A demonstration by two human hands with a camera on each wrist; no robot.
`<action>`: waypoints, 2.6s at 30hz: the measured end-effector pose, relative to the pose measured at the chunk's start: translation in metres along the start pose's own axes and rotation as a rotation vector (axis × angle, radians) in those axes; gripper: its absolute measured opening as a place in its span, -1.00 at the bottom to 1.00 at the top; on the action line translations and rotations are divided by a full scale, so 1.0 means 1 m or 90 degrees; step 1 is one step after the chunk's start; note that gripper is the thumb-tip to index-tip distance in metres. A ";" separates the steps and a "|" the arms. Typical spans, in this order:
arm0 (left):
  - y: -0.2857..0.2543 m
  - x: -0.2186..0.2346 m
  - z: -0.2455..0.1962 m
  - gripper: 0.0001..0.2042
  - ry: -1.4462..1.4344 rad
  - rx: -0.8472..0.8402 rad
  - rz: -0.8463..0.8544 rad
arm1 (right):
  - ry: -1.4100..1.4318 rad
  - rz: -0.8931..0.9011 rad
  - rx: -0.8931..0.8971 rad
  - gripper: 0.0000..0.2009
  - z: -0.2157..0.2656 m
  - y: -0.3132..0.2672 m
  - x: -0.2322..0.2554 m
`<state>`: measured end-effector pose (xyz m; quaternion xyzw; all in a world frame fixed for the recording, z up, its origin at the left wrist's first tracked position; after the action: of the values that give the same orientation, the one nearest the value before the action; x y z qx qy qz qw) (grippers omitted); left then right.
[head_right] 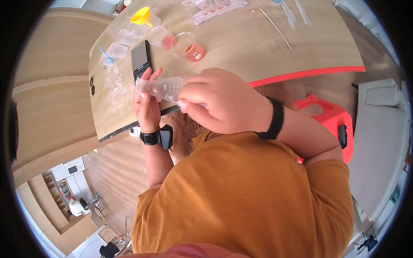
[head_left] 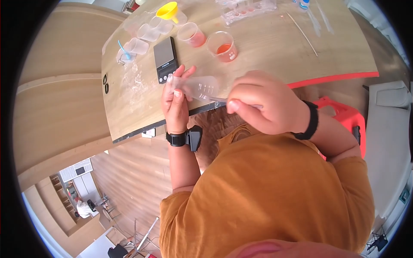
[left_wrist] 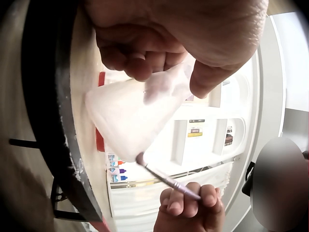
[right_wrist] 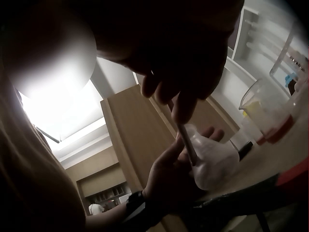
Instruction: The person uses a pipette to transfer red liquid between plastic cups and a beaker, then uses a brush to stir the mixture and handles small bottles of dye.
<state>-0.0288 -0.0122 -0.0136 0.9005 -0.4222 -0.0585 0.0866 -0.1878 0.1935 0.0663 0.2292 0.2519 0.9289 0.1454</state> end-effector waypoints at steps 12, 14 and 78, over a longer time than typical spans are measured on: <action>-0.001 0.007 0.003 -0.36 -0.017 0.003 -0.007 | -0.046 0.053 -0.032 -0.94 0.005 -0.003 -0.003; -0.001 0.005 0.002 -0.39 -0.017 0.001 0.000 | -0.015 0.011 -0.012 -0.94 0.005 -0.003 -0.006; 0.002 0.001 -0.001 -0.15 0.002 0.043 0.053 | 0.238 -0.154 -0.007 -0.79 -0.018 0.022 -0.012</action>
<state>-0.0299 -0.0141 -0.0126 0.8845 -0.4612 -0.0389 0.0593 -0.1895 0.1635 0.0600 0.0199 0.2952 0.9323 0.2080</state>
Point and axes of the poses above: each hand's wrist, its own y-axis towards the middle knuckle, its own x-axis out of the back of the hand, z = x × y, the point moved 4 cm from there along y, towards the middle knuckle, and after that the axes turned 5 degrees about y, right-handed, at the moved point
